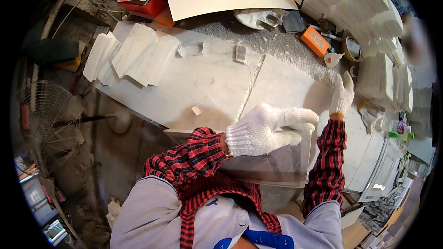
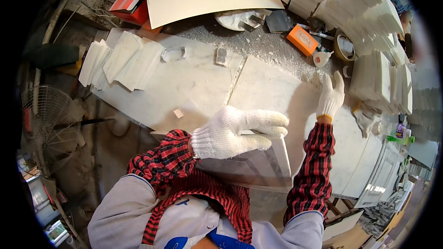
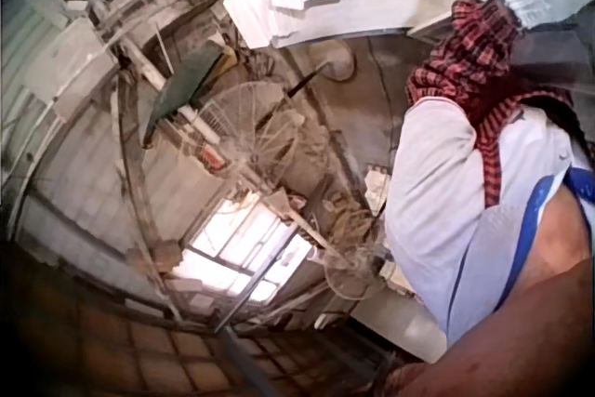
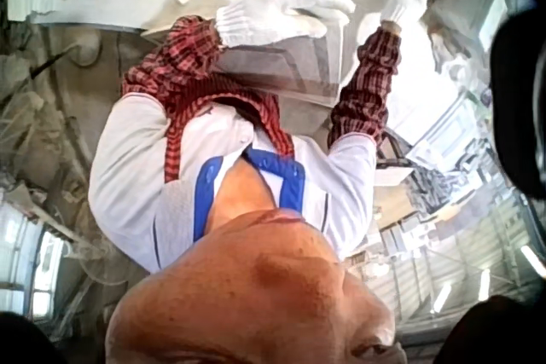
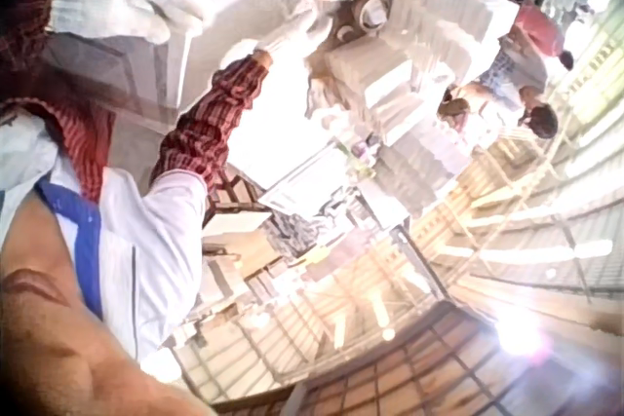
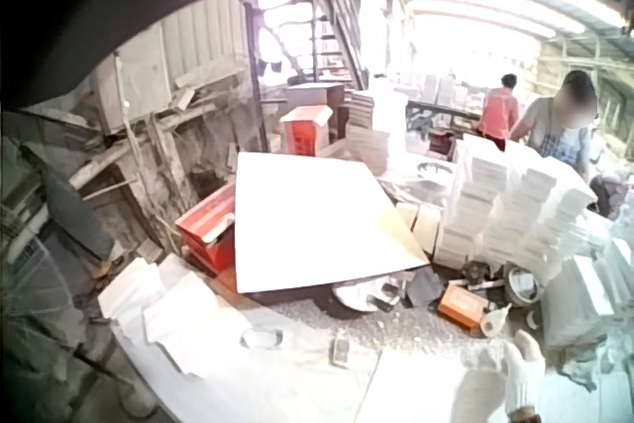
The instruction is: The person uses a utility knife to trim excess material from the edges of white plastic panels. They repeatedly score and snap off strips, then scrape the edges to smooth them. The person also applies a liquid from a small bottle to the panel edges before continuing to trim and clean the surfaces.
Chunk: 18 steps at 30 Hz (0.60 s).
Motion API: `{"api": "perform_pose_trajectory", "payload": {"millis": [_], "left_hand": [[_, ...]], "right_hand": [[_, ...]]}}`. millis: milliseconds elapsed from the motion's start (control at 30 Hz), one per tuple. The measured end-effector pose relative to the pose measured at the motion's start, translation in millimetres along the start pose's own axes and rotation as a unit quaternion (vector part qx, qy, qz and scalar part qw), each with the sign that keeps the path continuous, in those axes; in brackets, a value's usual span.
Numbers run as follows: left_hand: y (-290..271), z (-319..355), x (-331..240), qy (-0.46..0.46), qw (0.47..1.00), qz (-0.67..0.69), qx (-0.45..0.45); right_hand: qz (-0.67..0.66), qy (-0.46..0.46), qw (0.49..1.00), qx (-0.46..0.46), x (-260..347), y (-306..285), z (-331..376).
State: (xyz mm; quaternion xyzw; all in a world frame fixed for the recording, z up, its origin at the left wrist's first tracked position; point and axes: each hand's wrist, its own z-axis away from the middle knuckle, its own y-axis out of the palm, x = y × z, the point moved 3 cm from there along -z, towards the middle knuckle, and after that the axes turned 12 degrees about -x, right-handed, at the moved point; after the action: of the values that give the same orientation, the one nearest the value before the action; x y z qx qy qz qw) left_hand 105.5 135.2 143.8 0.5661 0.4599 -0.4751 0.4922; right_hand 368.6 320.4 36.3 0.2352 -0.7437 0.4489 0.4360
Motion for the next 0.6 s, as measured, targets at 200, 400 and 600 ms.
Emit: {"api": "perform_pose_trajectory", "payload": {"millis": [200,400,600], "left_hand": [[3.5,-3.5,-2.6,-0.030,0.999,0.000,0.011],[1.0,-0.9,-2.0,-0.067,0.998,0.010,0.019],[3.3,0.1,2.7,-0.044,0.998,0.012,0.030]], "right_hand": [[0.100,-0.019,0.995,-0.002,-30.7,49.8,-42.8],[-0.051,0.023,0.996,0.065,3.3,19.7,-16.4],[-0.039,0.058,0.964,0.255,71.7,-84.6,51.0]]}}
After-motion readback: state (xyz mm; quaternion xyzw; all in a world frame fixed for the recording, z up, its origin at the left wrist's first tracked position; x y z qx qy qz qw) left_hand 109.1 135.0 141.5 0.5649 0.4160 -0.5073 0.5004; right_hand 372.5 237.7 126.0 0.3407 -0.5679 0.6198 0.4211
